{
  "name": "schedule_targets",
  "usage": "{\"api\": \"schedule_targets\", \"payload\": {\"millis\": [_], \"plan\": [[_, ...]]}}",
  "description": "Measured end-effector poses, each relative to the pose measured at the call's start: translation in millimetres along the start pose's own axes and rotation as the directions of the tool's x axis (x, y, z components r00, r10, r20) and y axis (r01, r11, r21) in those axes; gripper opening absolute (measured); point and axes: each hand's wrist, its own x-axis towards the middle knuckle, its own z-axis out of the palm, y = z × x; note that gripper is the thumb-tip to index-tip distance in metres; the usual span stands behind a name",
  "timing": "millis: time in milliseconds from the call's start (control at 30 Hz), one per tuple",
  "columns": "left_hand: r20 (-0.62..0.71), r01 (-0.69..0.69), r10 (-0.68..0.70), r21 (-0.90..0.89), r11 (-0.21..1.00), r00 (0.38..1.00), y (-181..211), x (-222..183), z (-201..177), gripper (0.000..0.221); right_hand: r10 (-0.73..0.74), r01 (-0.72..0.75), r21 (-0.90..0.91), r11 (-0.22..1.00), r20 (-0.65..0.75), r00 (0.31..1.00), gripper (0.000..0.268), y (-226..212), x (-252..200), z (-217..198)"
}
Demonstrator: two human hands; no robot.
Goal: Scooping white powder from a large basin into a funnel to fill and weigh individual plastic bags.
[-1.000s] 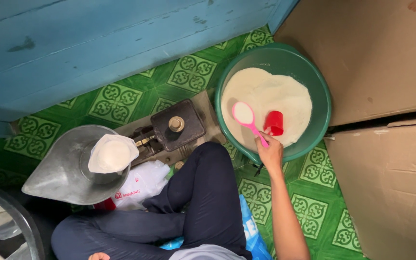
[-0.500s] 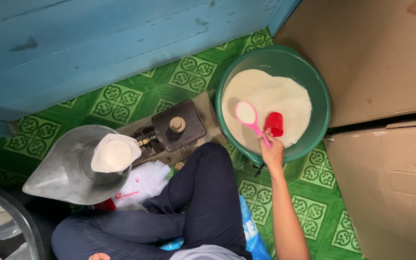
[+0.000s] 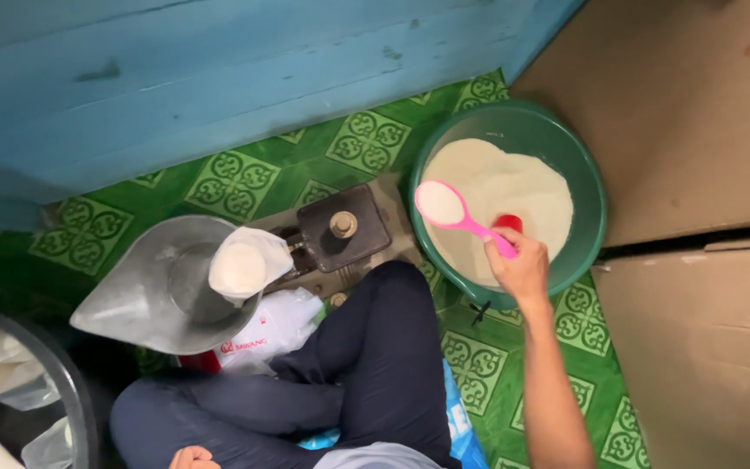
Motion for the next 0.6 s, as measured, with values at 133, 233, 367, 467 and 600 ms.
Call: {"api": "schedule_targets", "payload": {"millis": [133, 233, 367, 467, 600], "plan": [[-0.050, -0.200, 0.198, -0.051, 0.978, 0.979, 37.7, 11.8, -25.8, 0.023, -0.135, 0.138, -0.020, 0.990, 0.102, 0.985, 0.024, -45.8, 7.3, -29.3], [0.008, -0.142, 0.141, 0.017, 0.990, 0.990, 54.0, 12.4, -36.9, 0.022, -0.259, 0.261, 0.014, 0.965, 0.176, 0.950, 0.018, -84.8, 9.9, -51.1], [-0.045, -0.120, 0.122, 0.051, 0.991, 0.991, 99.7, 25.6, -58.6, 0.027, -0.438, 0.441, 0.036, 0.897, 0.218, 0.872, 0.015, -124.4, 9.4, -71.0], [-0.152, -0.210, 0.216, 0.054, 0.976, 0.965, 117.8, 34.5, -65.9, 0.023, -0.445, 0.452, 0.017, 0.892, 0.220, 0.868, 0.017, -146.9, 5.6, -77.7], [-0.218, -0.194, 0.224, 0.150, 0.969, 0.950, 116.9, 33.2, -68.6, 0.025, -0.508, 0.528, -0.002, 0.849, 0.266, 0.819, 0.017, -189.0, -5.5, -82.0]]}}
